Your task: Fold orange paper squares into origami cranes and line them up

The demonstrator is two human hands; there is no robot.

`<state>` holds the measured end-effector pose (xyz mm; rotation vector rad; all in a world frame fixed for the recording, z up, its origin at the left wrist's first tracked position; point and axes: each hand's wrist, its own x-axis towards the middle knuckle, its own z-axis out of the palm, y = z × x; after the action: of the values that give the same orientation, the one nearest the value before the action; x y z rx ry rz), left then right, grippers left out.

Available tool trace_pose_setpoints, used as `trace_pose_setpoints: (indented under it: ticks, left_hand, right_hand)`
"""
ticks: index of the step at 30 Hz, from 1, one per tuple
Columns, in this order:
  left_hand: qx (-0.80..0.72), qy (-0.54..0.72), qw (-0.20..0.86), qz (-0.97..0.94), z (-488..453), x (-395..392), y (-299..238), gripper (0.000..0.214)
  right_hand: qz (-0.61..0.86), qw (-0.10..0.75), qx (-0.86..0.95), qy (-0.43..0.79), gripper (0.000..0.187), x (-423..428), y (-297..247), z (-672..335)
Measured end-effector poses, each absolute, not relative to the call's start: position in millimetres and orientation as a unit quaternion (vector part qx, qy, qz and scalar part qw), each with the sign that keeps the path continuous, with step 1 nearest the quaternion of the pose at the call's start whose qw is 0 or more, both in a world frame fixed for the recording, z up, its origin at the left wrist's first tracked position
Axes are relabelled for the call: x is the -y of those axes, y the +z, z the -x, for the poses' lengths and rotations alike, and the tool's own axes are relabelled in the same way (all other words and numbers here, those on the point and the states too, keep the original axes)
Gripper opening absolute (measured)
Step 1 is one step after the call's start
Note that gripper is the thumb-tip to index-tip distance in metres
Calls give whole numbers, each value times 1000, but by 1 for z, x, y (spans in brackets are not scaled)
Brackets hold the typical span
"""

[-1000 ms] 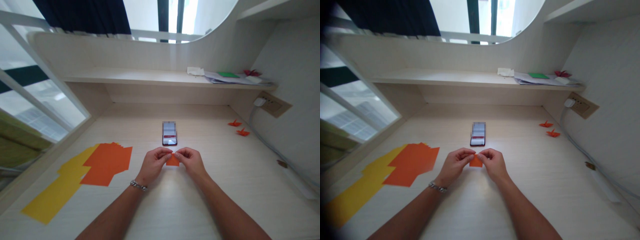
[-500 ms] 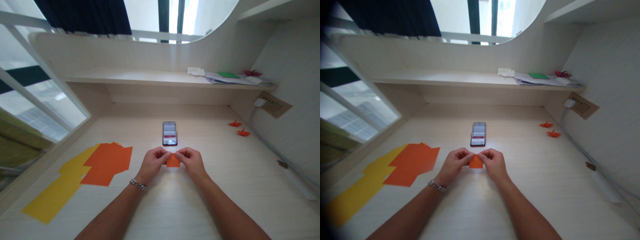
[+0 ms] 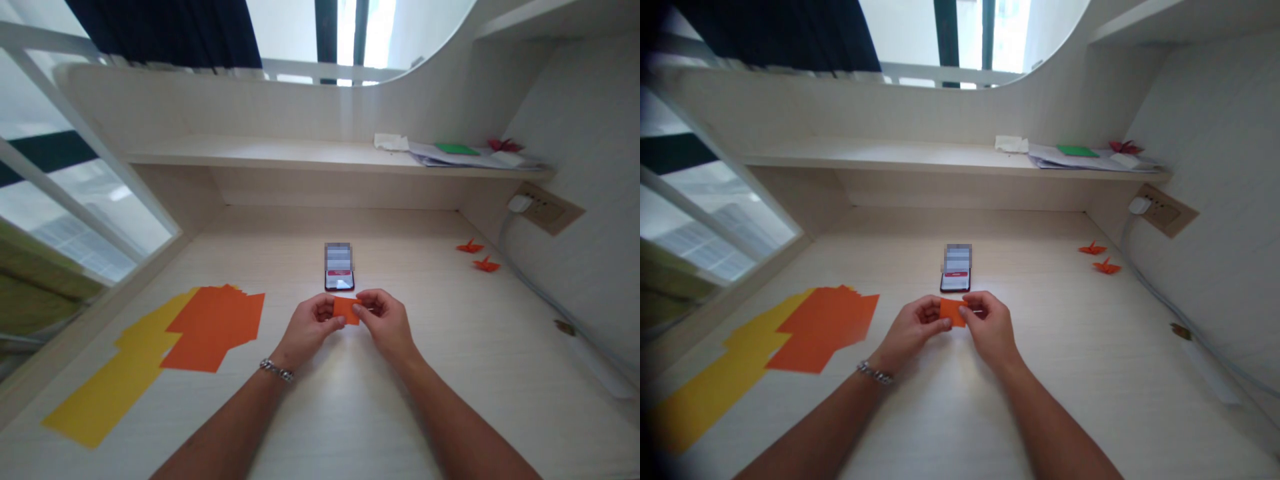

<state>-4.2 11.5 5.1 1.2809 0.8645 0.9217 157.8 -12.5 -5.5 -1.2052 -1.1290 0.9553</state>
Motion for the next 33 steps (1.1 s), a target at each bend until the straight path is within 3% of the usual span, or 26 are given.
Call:
trace_pose_setpoints:
  ticks: [7,15,33]
  left_hand:
    - [-391,398,600,-574,3,-9,8,16]
    - [-391,394,596,-581,4,-9,7,14]
    - [-404,360,689,-482,5,-10,1,33]
  right_hand:
    - [475,592,470,451,31,16,-3,-153]
    - [498,589,463,437,14,14,-3,-154]
    - [525,570,447,448,17,9,-8,-157]
